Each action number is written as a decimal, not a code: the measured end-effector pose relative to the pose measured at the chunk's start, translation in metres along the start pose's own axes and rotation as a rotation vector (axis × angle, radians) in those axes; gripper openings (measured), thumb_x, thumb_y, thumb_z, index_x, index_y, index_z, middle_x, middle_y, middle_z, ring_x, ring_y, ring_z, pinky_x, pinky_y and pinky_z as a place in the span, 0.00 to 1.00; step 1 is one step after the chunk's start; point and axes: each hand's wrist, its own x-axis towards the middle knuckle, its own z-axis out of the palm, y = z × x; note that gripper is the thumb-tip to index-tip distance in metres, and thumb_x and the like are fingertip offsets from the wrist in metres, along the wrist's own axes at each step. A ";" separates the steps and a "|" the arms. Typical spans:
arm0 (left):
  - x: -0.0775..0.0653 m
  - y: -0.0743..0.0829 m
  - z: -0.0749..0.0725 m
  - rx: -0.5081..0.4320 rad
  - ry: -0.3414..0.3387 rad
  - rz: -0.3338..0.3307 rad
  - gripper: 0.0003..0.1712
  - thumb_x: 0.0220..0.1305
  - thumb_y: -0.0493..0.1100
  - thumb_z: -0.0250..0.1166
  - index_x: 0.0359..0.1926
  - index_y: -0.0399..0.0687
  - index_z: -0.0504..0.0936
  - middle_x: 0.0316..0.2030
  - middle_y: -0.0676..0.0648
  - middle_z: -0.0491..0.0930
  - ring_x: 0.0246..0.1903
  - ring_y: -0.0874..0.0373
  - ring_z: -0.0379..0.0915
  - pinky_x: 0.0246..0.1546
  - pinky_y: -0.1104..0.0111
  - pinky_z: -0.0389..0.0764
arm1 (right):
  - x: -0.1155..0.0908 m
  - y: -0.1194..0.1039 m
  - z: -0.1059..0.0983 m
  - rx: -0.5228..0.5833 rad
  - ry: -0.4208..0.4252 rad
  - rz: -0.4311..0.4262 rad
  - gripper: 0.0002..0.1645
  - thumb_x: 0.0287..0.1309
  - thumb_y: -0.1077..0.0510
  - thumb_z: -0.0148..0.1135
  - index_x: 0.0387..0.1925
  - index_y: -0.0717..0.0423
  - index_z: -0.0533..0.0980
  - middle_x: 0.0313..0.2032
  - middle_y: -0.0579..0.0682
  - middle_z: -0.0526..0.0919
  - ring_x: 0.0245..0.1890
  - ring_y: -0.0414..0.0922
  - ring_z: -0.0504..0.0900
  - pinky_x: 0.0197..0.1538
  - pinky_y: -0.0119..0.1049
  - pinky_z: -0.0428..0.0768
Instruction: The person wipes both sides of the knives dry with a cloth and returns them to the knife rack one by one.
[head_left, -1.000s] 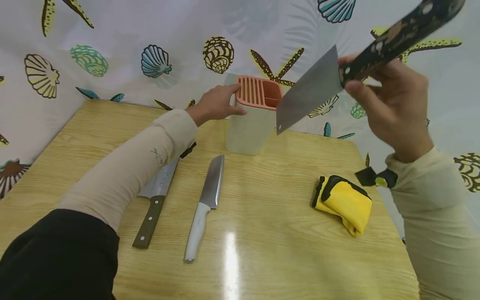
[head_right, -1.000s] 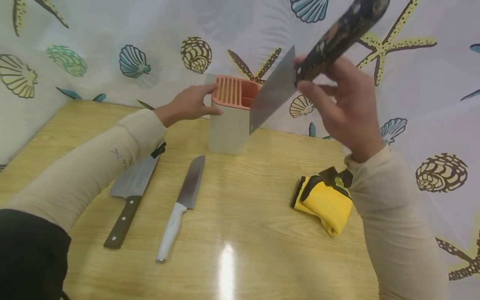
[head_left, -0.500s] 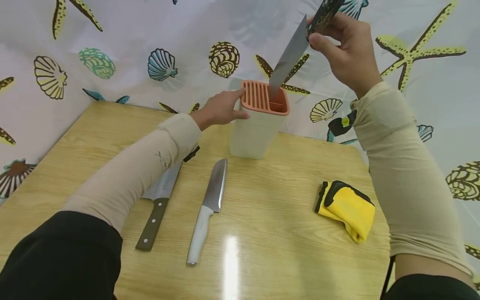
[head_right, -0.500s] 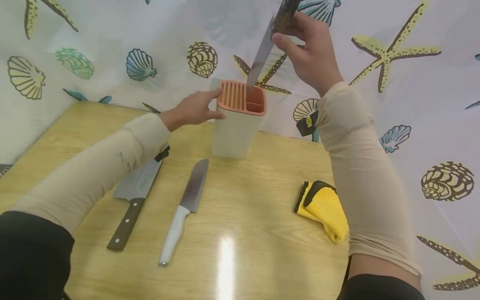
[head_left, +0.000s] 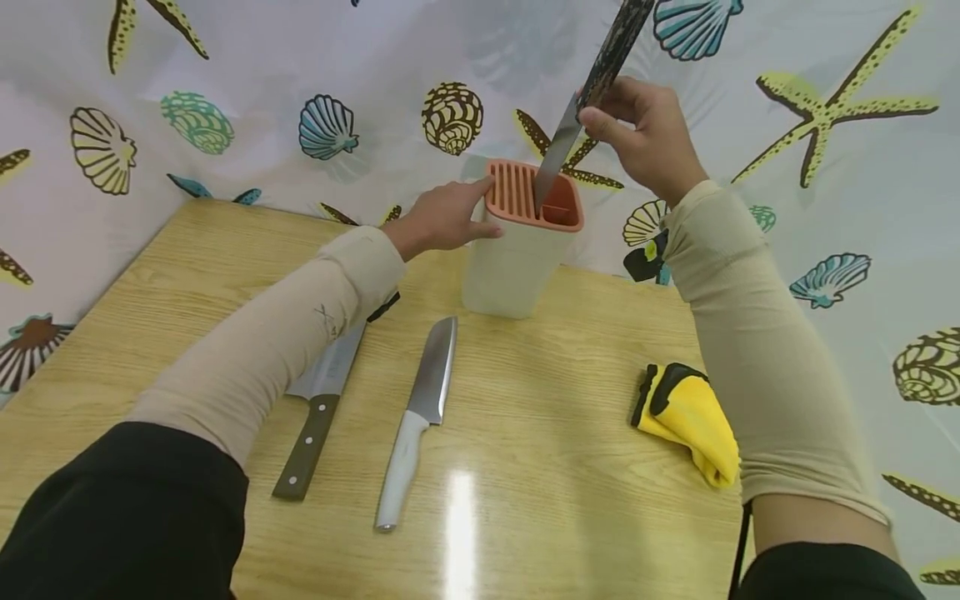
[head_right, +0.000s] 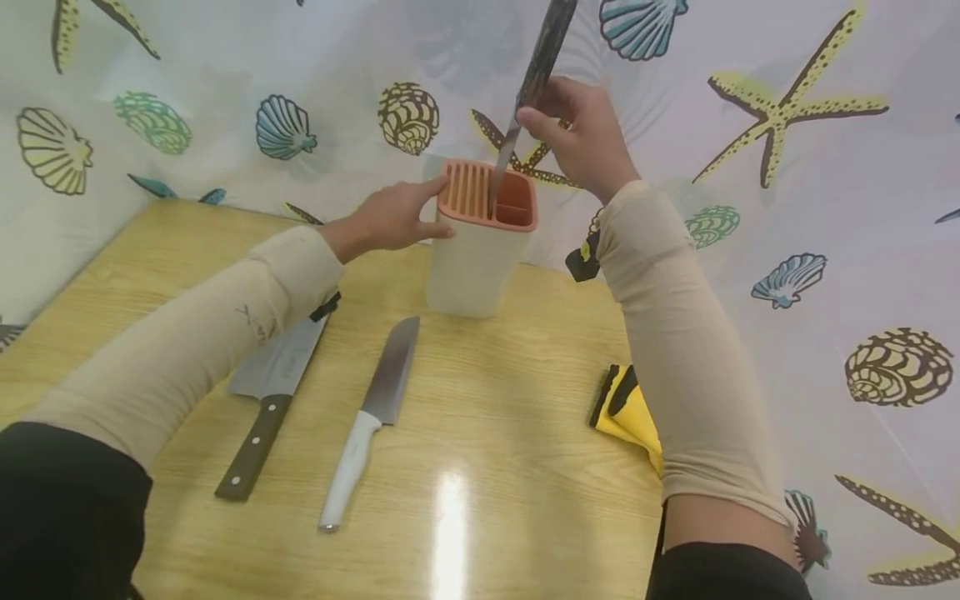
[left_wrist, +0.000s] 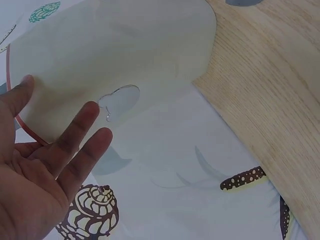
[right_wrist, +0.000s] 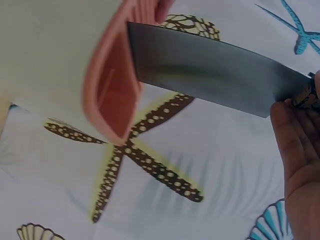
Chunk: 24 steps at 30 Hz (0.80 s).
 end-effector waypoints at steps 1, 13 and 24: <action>0.000 -0.001 0.000 0.005 -0.002 0.000 0.48 0.73 0.61 0.55 0.80 0.49 0.40 0.77 0.42 0.56 0.64 0.43 0.71 0.60 0.51 0.76 | -0.001 0.003 0.004 0.014 -0.008 0.006 0.15 0.69 0.53 0.61 0.51 0.57 0.81 0.41 0.36 0.84 0.46 0.29 0.83 0.57 0.32 0.81; 0.000 -0.004 -0.002 0.019 -0.007 0.012 0.49 0.72 0.62 0.55 0.80 0.50 0.41 0.74 0.42 0.64 0.51 0.45 0.80 0.54 0.52 0.78 | -0.008 0.023 0.036 0.059 -0.082 0.056 0.17 0.69 0.52 0.60 0.49 0.60 0.81 0.44 0.50 0.86 0.45 0.35 0.84 0.59 0.40 0.82; -0.001 -0.009 -0.003 -0.050 0.026 0.029 0.49 0.70 0.61 0.60 0.80 0.50 0.46 0.77 0.44 0.57 0.72 0.46 0.62 0.70 0.50 0.68 | -0.018 0.036 0.060 0.129 -0.125 0.126 0.19 0.71 0.52 0.58 0.52 0.61 0.80 0.49 0.60 0.85 0.49 0.49 0.83 0.57 0.39 0.79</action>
